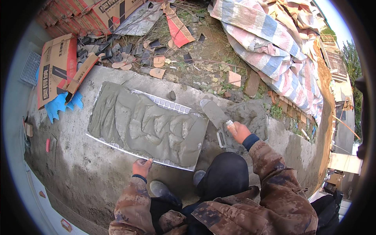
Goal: The person spreads mortar on a rectangular tile using a trowel, then places the tile onto a prepared floor area. The process is repeated for a second tile. A coworker is visible nearby but not interacting with the wearer's task.
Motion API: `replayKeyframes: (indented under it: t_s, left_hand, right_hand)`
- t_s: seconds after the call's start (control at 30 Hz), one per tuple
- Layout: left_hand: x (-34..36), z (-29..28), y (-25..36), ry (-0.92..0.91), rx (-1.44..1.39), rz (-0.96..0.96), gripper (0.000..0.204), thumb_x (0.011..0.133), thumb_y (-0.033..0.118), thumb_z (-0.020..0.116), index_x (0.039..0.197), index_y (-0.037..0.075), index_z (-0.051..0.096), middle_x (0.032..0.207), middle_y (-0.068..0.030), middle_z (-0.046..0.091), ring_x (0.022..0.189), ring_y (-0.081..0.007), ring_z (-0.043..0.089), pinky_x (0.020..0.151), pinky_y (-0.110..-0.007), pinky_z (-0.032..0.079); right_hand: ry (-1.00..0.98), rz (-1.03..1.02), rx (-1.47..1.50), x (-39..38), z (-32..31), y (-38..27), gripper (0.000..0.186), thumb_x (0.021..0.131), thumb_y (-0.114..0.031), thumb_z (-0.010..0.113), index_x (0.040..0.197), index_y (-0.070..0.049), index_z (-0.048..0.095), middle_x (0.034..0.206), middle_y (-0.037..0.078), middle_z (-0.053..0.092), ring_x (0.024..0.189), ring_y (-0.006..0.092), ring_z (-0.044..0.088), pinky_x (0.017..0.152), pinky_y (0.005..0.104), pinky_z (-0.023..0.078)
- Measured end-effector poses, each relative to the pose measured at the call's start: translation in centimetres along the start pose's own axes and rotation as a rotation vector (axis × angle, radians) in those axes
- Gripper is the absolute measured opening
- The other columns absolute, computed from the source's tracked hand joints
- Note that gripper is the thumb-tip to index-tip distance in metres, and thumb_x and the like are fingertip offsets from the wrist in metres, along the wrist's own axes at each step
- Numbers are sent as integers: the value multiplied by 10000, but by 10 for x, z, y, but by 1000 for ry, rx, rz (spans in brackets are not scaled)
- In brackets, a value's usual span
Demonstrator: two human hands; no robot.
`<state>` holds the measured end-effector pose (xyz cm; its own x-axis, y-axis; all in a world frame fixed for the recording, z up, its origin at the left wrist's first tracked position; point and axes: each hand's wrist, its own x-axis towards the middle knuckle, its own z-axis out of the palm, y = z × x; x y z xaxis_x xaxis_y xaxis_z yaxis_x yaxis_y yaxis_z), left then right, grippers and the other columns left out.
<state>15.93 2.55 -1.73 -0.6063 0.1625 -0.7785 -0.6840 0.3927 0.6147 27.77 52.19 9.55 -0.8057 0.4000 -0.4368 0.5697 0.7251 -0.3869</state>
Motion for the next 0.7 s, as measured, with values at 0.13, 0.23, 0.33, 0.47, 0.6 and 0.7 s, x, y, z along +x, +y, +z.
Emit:
replayKeyframes:
  t_s: [0.13, 0.23, 0.33, 0.47, 0.6, 0.7]
  left_hand:
    - [-1, 0, 3, 10, 38, -8, 281, 879, 208, 752, 913, -53, 652, 777, -83, 674, 621, -114, 615, 531, -234, 483]
    - [-3, 1, 5, 30, 43, 7, 281, 873, 220, 755, 885, -46, 664, 752, -76, 676, 615, -109, 609, 544, -243, 486]
    - [-4, 3, 4, 52, 33, 41, 269, 859, 220, 763, 830, -34, 680, 692, -53, 661, 572, -96, 574, 522, -260, 460]
    - [-6, 3, 6, 36, 13, 51, 266, 860, 220, 760, 819, -30, 680, 691, -47, 655, 567, -93, 566, 516, -261, 453]
    - [-6, 4, 8, 14, -51, 21, 265, 860, 217, 759, 818, -32, 679, 689, -46, 652, 561, -90, 560, 510, -258, 444]
    - [-7, 6, 6, 42, -65, 13, 264, 863, 210, 757, 810, -35, 674, 680, -44, 645, 556, -88, 555, 505, -257, 438]
  right_hand:
    - [-150, -287, -224, 10, 6, -47, 447, 959, -485, 556, 891, -44, 546, 788, 223, 652, 688, 439, 619, 645, 507, 501]
    - [-46, -567, -358, 28, 18, -77, 418, 956, -470, 564, 920, -54, 550, 771, 187, 663, 660, 400, 634, 612, 493, 517]
    - [1, -525, -404, 50, 24, -95, 409, 957, -466, 558, 920, -59, 560, 783, 177, 677, 691, 364, 667, 589, 481, 525]
    - [-114, -325, -258, 73, 33, -104, 453, 959, -484, 548, 947, -32, 575, 821, 212, 677, 737, 409, 654, 664, 511, 510]
    - [-178, -290, -110, 80, 35, -85, 487, 962, -492, 536, 970, -7, 578, 849, 248, 662, 814, 452, 629, 733, 516, 490]
    - [-150, -245, -49, 73, 32, -58, 469, 961, -465, 552, 928, 3, 574, 835, 262, 632, 809, 467, 604, 720, 519, 472]
